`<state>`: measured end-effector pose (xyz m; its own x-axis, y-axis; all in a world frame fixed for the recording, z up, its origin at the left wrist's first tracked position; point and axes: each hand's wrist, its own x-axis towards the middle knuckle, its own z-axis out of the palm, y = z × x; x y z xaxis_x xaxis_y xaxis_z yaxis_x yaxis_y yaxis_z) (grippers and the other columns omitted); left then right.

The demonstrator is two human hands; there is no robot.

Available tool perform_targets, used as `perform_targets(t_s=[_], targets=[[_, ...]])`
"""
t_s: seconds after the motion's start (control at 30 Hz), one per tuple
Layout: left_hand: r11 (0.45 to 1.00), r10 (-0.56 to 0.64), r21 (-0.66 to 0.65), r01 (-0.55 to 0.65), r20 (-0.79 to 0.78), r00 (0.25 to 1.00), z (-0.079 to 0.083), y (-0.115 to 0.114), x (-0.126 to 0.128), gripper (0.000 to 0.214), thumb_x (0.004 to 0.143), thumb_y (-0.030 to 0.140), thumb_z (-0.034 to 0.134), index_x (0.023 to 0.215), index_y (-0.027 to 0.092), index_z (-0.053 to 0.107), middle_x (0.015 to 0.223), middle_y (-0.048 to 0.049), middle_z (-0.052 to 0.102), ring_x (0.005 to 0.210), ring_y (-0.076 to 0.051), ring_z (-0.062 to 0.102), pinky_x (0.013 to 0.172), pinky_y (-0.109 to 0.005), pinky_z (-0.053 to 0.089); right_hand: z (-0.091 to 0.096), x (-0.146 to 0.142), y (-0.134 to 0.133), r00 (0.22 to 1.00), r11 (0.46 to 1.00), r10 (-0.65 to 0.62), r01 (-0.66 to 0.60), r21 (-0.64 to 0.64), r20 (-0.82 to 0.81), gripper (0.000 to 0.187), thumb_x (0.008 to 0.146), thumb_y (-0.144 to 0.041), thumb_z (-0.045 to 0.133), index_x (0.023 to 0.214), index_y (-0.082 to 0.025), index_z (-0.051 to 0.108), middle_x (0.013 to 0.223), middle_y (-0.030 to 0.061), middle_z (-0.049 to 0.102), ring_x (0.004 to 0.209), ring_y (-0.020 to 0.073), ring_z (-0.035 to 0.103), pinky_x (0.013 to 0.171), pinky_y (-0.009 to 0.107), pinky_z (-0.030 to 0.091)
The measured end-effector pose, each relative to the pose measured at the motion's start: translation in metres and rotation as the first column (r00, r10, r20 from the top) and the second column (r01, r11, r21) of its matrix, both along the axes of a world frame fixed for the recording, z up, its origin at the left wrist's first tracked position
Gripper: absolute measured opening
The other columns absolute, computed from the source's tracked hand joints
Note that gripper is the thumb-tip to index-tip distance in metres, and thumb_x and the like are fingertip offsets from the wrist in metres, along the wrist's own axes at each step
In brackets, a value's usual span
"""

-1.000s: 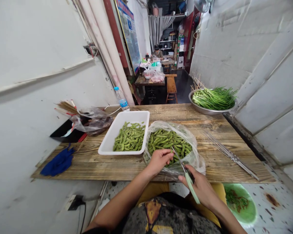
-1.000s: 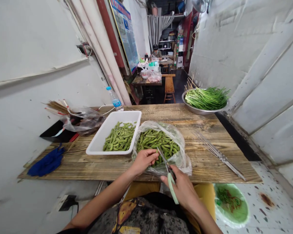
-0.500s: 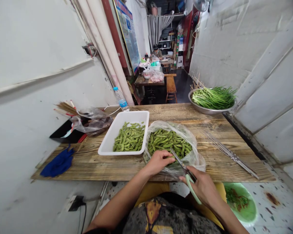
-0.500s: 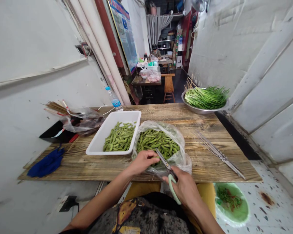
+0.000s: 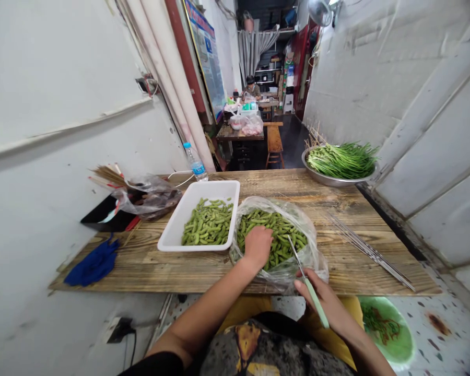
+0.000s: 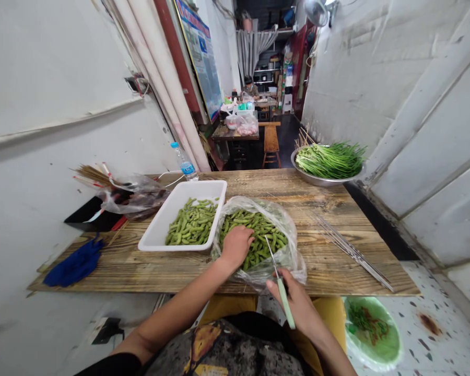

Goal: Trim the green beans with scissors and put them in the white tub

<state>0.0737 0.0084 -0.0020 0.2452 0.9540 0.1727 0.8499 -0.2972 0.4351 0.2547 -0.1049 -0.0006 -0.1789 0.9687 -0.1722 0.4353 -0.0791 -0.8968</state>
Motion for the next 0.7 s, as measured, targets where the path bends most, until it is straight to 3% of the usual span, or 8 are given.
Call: perform_targets(t_s=[0.1, 0.27, 0.37, 0.7], targets=[[1.000, 0.008, 0.000, -0.008, 0.016, 1.000, 0.007, 0.001, -0.001, 0.007, 0.075, 0.019, 0.059, 0.078, 0.016, 0.065, 0.083, -0.0077, 0.061, 0.086, -0.021, 0.055, 0.077, -0.031, 0.040, -0.001, -0.001, 0.001, 0.998, 1.000, 0.019, -0.021, 0.018, 0.063, 0.036, 0.082, -0.049, 0.049, 0.101, -0.019, 0.056, 0.088, 0.0041, 0.065, 0.081, 0.0207, 0.059, 0.076, 0.030, 0.045], [0.972, -0.015, -0.214, 0.100, 0.363, 0.932, 0.015, -0.007, -0.013, 0.012, 0.072, 0.026, 0.063, 0.078, 0.017, 0.068, 0.077, -0.0020, 0.067, 0.073, -0.016, 0.060, 0.069, -0.025, 0.043, -0.001, 0.001, 0.006, 0.992, 1.000, 0.026, -0.027, 0.009, 0.126, 0.040, 0.082, -0.050, 0.047, 0.106, -0.018, 0.055, 0.091, 0.0065, 0.067, 0.084, 0.0233, 0.061, 0.078, 0.033, 0.046], [0.934, -0.007, -0.309, 0.178, 0.483, 0.875, 0.015, -0.014, -0.016, 0.017, 0.070, 0.028, 0.065, 0.081, 0.016, 0.070, 0.081, -0.0025, 0.070, 0.076, -0.016, 0.062, 0.071, -0.024, 0.044, -0.001, 0.002, 0.010, 0.991, 0.999, 0.027, -0.029, 0.018, 0.131, 0.043, 0.082, -0.049, 0.049, 0.109, -0.018, 0.055, 0.093, 0.0077, 0.067, 0.087, 0.0244, 0.061, 0.081, 0.034, 0.045], [0.916, -0.085, -0.278, 0.291, 0.574, 0.814, 0.015, -0.021, -0.019, 0.018, 0.072, 0.028, 0.061, 0.079, 0.015, 0.072, 0.081, -0.0045, 0.071, 0.078, -0.017, 0.062, 0.076, -0.025, 0.043, -0.002, 0.002, 0.013, 0.997, 0.998, 0.068, -0.068, 0.005, 0.034, 0.043, 0.078, -0.045, 0.057, 0.110, -0.017, 0.059, 0.095, 0.0061, 0.068, 0.086, 0.0238, 0.061, 0.079, 0.031, 0.047]])
